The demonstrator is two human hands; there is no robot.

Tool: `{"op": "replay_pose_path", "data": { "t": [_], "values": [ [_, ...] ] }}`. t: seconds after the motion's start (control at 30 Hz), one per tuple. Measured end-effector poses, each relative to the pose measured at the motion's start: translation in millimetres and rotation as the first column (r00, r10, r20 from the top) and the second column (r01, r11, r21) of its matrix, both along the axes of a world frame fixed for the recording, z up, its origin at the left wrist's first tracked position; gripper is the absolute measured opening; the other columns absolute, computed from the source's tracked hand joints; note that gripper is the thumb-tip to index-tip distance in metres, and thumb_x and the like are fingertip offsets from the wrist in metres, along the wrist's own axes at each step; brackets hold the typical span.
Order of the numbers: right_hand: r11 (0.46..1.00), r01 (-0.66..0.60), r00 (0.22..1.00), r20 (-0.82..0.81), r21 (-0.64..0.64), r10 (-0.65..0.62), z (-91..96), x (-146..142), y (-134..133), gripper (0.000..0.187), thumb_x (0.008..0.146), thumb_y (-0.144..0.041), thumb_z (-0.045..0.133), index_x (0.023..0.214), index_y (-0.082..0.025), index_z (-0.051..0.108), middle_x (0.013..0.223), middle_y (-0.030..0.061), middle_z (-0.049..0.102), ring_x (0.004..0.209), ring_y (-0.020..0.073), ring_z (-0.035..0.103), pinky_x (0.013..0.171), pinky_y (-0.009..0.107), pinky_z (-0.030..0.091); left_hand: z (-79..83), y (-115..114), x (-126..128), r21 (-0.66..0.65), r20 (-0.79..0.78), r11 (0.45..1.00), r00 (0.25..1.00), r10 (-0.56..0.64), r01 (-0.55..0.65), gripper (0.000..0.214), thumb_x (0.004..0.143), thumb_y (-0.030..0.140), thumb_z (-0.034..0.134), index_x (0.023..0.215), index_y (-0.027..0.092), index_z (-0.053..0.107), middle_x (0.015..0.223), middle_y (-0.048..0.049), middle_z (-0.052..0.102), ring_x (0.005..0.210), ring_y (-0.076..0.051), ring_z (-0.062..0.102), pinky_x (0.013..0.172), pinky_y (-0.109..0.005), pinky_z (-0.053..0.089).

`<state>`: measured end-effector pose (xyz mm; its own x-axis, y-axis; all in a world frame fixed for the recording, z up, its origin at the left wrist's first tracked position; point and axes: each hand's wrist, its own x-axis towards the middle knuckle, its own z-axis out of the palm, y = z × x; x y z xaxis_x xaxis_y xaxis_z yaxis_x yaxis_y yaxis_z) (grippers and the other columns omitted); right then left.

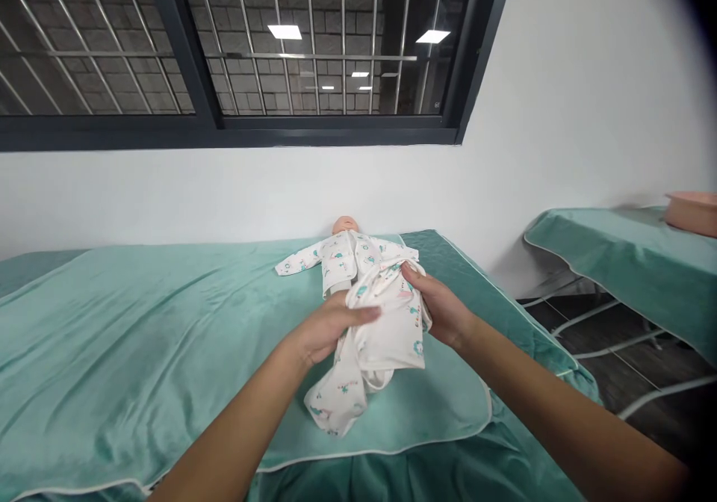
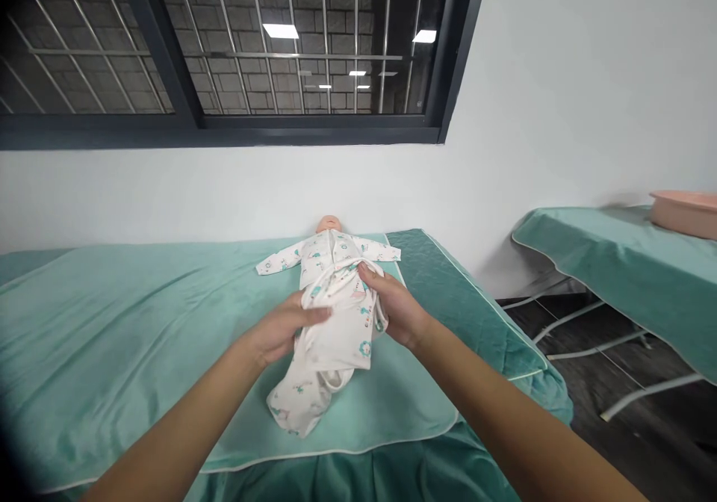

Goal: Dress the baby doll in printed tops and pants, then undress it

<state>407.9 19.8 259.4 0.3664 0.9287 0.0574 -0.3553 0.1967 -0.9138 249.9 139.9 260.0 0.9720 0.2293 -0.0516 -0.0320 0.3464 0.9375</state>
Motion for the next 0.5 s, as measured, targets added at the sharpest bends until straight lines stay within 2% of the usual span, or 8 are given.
{"op": "replay_pose_path", "data": {
  "t": [0.1, 0.2, 0.23, 0.27, 0.3, 0.37, 0.43, 0.5],
  "values": [
    [0.999, -0.026, 1.000, -0.013, -0.026, 0.025, -22.0, -10.7, -0.1, 0.051, 0.083, -0.052, 0.067, 0.121, -0.018, 0.063, 0.099, 0.0089, 0.073, 0.088, 0.0233, 0.068, 0.079, 0.033, 0.052, -9.3, 0.1, 7.7, -0.118, 0.141, 0.970, 0.963, 0.230, -0.214, 0.050, 0.079, 0.037, 0.071, 0.123, 0.015, 0.062, 0.107, -0.0128, 0.073, 0.095, -0.026, 0.069, 0.089, -0.036, 0.051],
    [0.990, -0.098, 0.995, 0.020, -0.106, 0.100, -59.1, -21.7, -2.3, 0.054, 0.080, -0.054, 0.069, 0.117, -0.015, 0.065, 0.098, 0.0097, 0.073, 0.084, 0.0233, 0.067, 0.075, 0.033, 0.051, -29.9, -0.7, 13.6, -0.088, 0.082, 0.958, 0.956, 0.282, -0.274, 0.052, 0.081, 0.044, 0.067, 0.124, 0.016, 0.060, 0.101, -0.0116, 0.073, 0.088, -0.024, 0.070, 0.081, -0.035, 0.054],
    [0.983, -0.094, 0.993, 0.051, -0.157, 0.103, -73.2, -23.3, -3.4, 0.054, 0.079, -0.054, 0.070, 0.114, -0.014, 0.066, 0.097, 0.0100, 0.073, 0.083, 0.0234, 0.067, 0.074, 0.033, 0.050, -38.6, 0.0, 14.8, -0.011, 0.026, 0.957, 0.957, 0.289, -0.289, 0.052, 0.081, 0.046, 0.066, 0.123, 0.015, 0.060, 0.100, -0.0116, 0.073, 0.085, -0.024, 0.070, 0.079, -0.035, 0.054],
    [0.975, -0.053, 0.993, 0.094, -0.217, 0.075, -87.1, -23.5, -4.8, 0.054, 0.077, -0.055, 0.071, 0.110, -0.012, 0.067, 0.095, 0.0101, 0.073, 0.082, 0.0235, 0.067, 0.073, 0.033, 0.050, -47.7, 1.4, 15.7, 0.124, -0.037, 0.946, 0.951, 0.305, -0.299, 0.051, 0.082, 0.048, 0.063, 0.120, 0.014, 0.060, 0.099, -0.0116, 0.073, 0.084, -0.024, 0.069, 0.076, -0.035, 0.053],
    [0.962, 0.011, 0.990, 0.136, -0.272, 0.027, -100.1, -22.5, -6.3, 0.054, 0.075, -0.056, 0.072, 0.106, -0.011, 0.068, 0.093, 0.0101, 0.073, 0.080, 0.0239, 0.066, 0.072, 0.034, 0.049, -56.6, 3.3, 16.7, 0.291, -0.093, 0.910, 0.938, 0.335, -0.296, 0.048, 0.084, 0.049, 0.059, 0.117, 0.014, 0.061, 0.098, -0.0118, 0.073, 0.084, -0.025, 0.069, 0.075, -0.035, 0.053],
    [0.931, 0.124, 0.979, 0.195, -0.342, -0.059, -121.0, -18.9, -9.1, 0.056, 0.072, -0.056, 0.073, 0.105, -0.011, 0.067, 0.093, 0.0099, 0.073, 0.082, 0.0261, 0.066, 0.074, 0.036, 0.050, -71.6, 8.0, 19.3, 0.591, -0.152, 0.770, 0.904, 0.401, -0.242, 0.041, 0.086, 0.047, 0.053, 0.107, 0.013, 0.064, 0.098, -0.0124, 0.073, 0.086, -0.026, 0.068, 0.075, -0.036, 0.051],
    [0.909, 0.187, 0.964, 0.246, -0.373, -0.098, -133.2, -15.9, -11.2, 0.057, 0.070, -0.055, 0.073, 0.107, -0.012, 0.067, 0.096, 0.0098, 0.073, 0.088, 0.0291, 0.066, 0.078, 0.039, 0.050, -80.7, 12.3, 22.8, 0.739, -0.165, 0.654, 0.898, 0.407, -0.161, 0.033, 0.084, 0.042, 0.054, 0.096, 0.014, 0.068, 0.098, -0.0123, 0.073, 0.090, -0.027, 0.066, 0.079, -0.037, 0.048],
    [0.897, 0.224, 0.941, 0.323, -0.380, -0.098, -137.3, -15.2, -12.0, 0.054, 0.072, -0.054, 0.071, 0.107, -0.013, 0.068, 0.098, 0.0095, 0.073, 0.094, 0.0314, 0.065, 0.082, 0.041, 0.049, -83.1, 14.9, 26.3, 0.779, -0.175, 0.619, 0.912, 0.372, -0.103, 0.025, 0.079, 0.037, 0.059, 0.089, 0.017, 0.070, 0.099, -0.0126, 0.074, 0.094, -0.030, 0.065, 0.083, -0.038, 0.045]
  ]
}}
